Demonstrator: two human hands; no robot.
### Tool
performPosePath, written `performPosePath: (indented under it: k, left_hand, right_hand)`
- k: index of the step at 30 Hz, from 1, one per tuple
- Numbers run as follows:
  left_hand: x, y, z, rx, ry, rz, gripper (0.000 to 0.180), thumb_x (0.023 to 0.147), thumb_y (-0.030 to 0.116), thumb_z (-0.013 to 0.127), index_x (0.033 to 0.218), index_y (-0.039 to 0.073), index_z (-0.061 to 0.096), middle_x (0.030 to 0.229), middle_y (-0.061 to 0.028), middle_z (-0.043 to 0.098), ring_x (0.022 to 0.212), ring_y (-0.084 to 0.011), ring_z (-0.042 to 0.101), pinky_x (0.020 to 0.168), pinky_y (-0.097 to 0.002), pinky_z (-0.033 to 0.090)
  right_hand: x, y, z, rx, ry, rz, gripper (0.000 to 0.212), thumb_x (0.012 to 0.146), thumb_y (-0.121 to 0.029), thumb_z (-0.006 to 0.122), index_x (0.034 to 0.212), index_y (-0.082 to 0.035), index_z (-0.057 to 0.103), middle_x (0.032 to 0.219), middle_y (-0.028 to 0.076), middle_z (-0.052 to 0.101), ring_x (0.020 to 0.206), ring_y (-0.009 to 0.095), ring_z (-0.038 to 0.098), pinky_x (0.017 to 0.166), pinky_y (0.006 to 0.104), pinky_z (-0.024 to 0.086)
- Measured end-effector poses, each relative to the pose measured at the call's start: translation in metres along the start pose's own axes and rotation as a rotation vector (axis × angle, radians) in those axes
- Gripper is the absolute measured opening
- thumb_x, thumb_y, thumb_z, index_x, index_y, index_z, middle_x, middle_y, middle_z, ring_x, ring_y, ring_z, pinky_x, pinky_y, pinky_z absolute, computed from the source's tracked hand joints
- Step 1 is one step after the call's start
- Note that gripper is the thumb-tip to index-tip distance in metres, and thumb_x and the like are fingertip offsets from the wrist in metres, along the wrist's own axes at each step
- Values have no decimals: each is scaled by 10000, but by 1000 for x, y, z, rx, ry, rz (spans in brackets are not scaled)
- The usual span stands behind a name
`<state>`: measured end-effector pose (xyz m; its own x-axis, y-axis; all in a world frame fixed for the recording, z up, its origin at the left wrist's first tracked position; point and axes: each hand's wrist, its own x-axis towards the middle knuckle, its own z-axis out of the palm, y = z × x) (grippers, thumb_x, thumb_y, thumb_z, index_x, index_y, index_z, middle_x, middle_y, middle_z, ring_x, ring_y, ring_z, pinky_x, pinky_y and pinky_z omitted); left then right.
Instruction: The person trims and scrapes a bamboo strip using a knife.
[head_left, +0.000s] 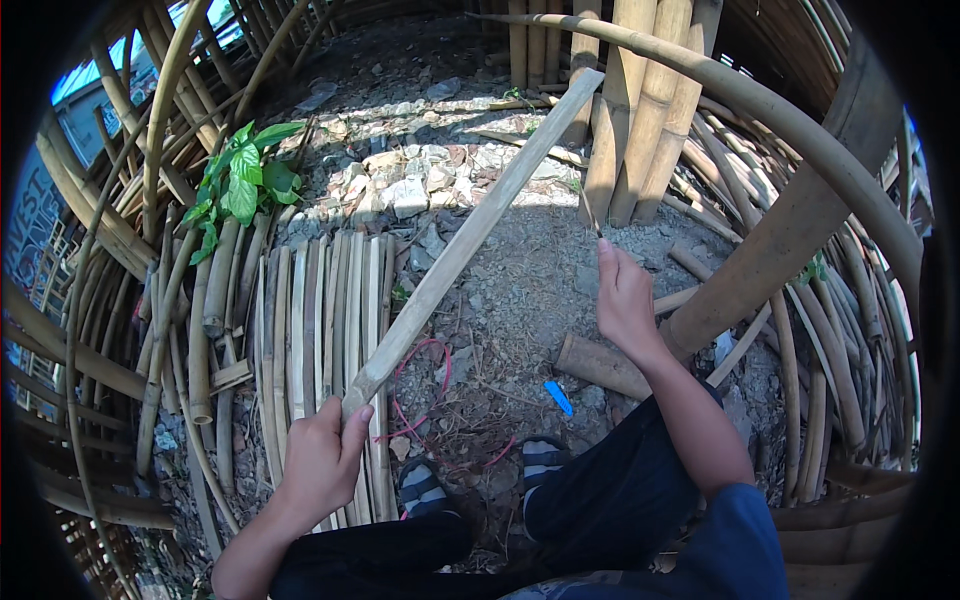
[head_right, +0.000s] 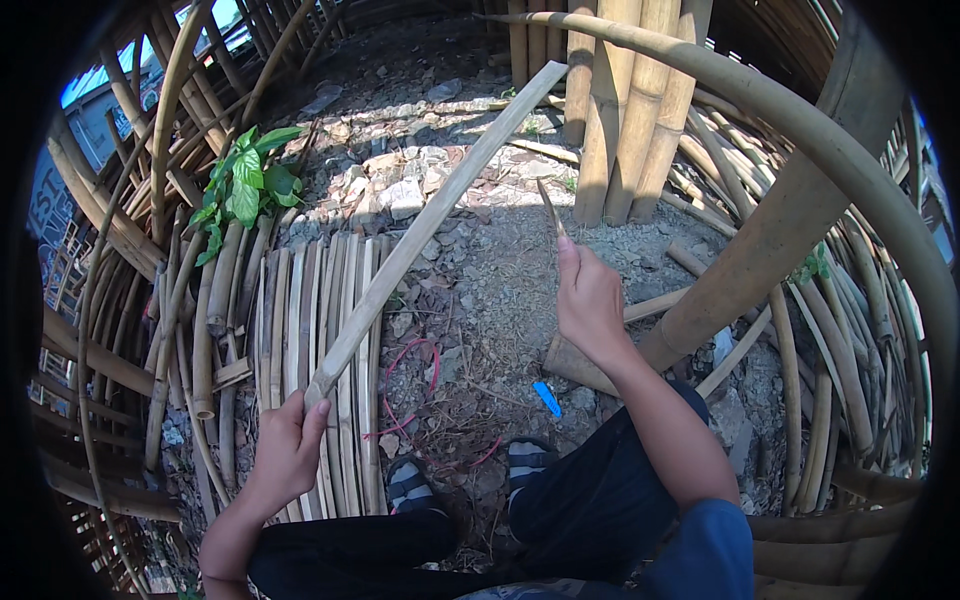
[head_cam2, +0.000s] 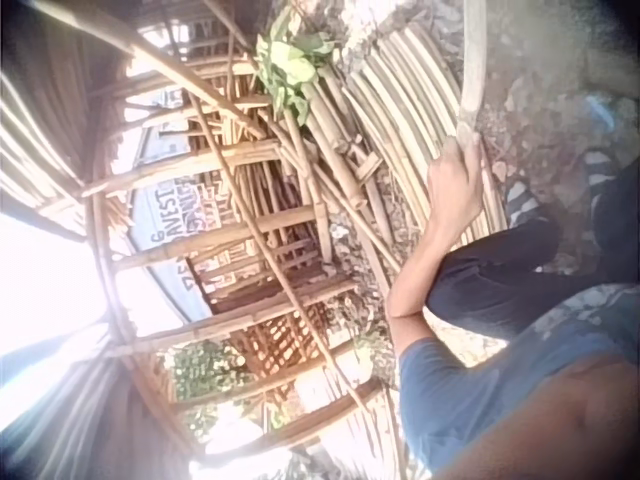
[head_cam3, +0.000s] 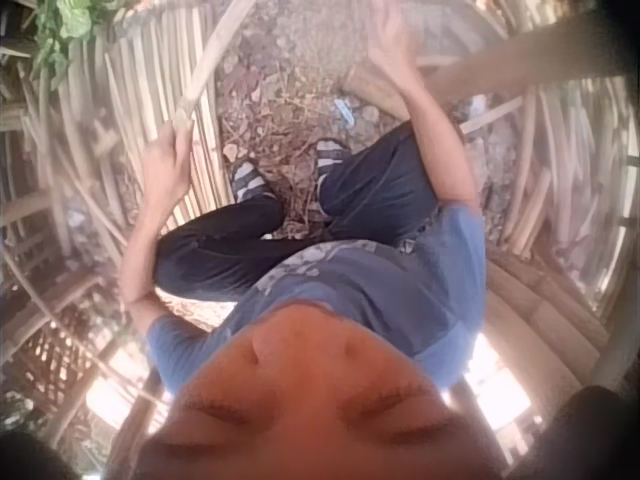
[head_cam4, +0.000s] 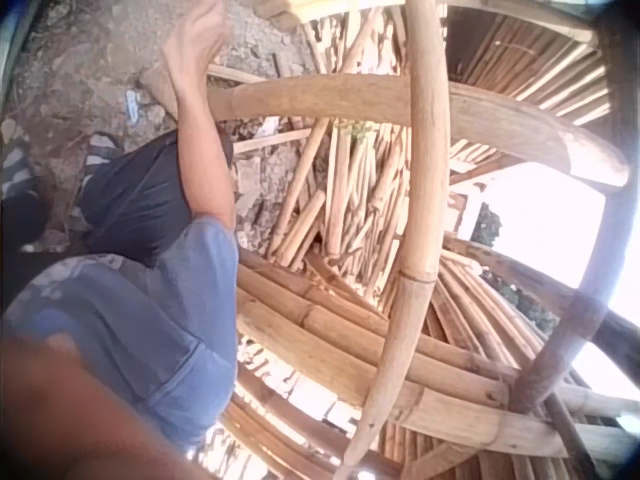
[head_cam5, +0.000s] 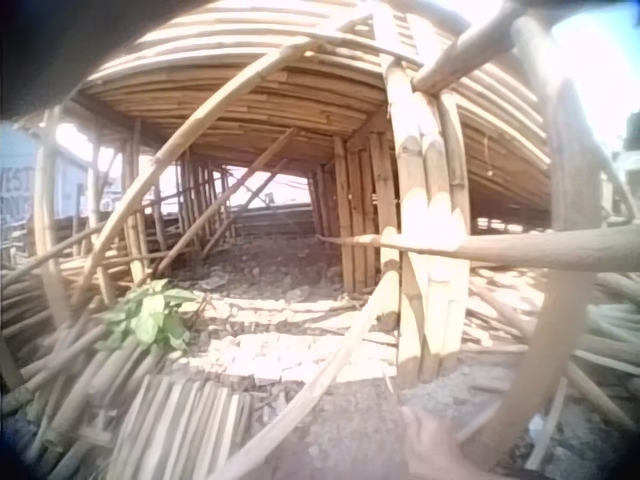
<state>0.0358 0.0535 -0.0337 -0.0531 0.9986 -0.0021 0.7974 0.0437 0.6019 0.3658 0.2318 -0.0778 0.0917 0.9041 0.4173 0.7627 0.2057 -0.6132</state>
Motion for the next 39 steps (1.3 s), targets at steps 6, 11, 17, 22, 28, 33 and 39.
performPosePath:
  k: [6, 11, 17, 22, 28, 33, 39]
  left_hand:
    - [5, 4, 2, 9, 8, -26, 465, 1028, 328, 564, 727, -26, 538, 535, -217, 530, 511, -427, 574, 506, -482, 422]
    - [10, 24, 6, 20, -63, 44, 502, 1021, 359, 572, 717, -41, 559, 543, -225, 546, 532, -425, 600, 523, -478, 450]
    - [13, 28, 9, -27, -150, -2, 524, 1035, 362, 551, 728, -61, 580, 540, -248, 547, 550, -444, 618, 548, -489, 476]
    - [14, 28, 6, -70, -168, -15, 540, 1058, 347, 509, 724, -73, 561, 544, -232, 503, 490, -357, 535, 542, -457, 444]
    - [9, 19, 6, -50, -213, -56, 560, 1054, 362, 514, 716, -77, 593, 510, -216, 541, 527, -406, 628, 556, -474, 488]
    - [10, 25, 4, -88, -223, -71, 548, 1056, 358, 513, 730, -77, 580, 513, -201, 500, 503, -320, 547, 551, -455, 459]
    - [6, 17, -2, -21, -184, -50, 563, 1050, 375, 523, 722, -78, 593, 533, -240, 534, 534, -420, 605, 561, -479, 469]
  right_hand:
    - [-85, -66, 10, 308, -298, -347, 438, 1041, -372, 539, 802, -6, 521, 539, 176, 531, 497, 392, 587, 482, 479, 430]
    - [-97, -84, 31, 252, -332, -577, 404, 1024, -350, 571, 794, -21, 524, 554, 156, 543, 479, 354, 600, 441, 456, 438]
    - [-90, -76, 37, 185, -156, -703, 421, 1003, -379, 602, 780, -26, 547, 501, 91, 553, 403, 272, 591, 383, 392, 462]
    - [-69, -58, 35, 22, -35, -600, 438, 1011, -389, 582, 740, -48, 536, 488, 94, 539, 403, 280, 595, 376, 399, 457]
    - [-71, -56, 32, 28, -108, -542, 448, 1010, -387, 584, 718, -55, 516, 499, 106, 540, 400, 291, 591, 369, 406, 453]
    - [-92, -70, 36, 134, -148, -692, 450, 1011, -385, 582, 718, -50, 515, 505, 123, 548, 405, 313, 593, 376, 422, 457]
    - [-47, -49, 27, 11, -49, -565, 473, 1024, -411, 557, 709, -61, 512, 498, 115, 546, 399, 312, 585, 376, 424, 454]
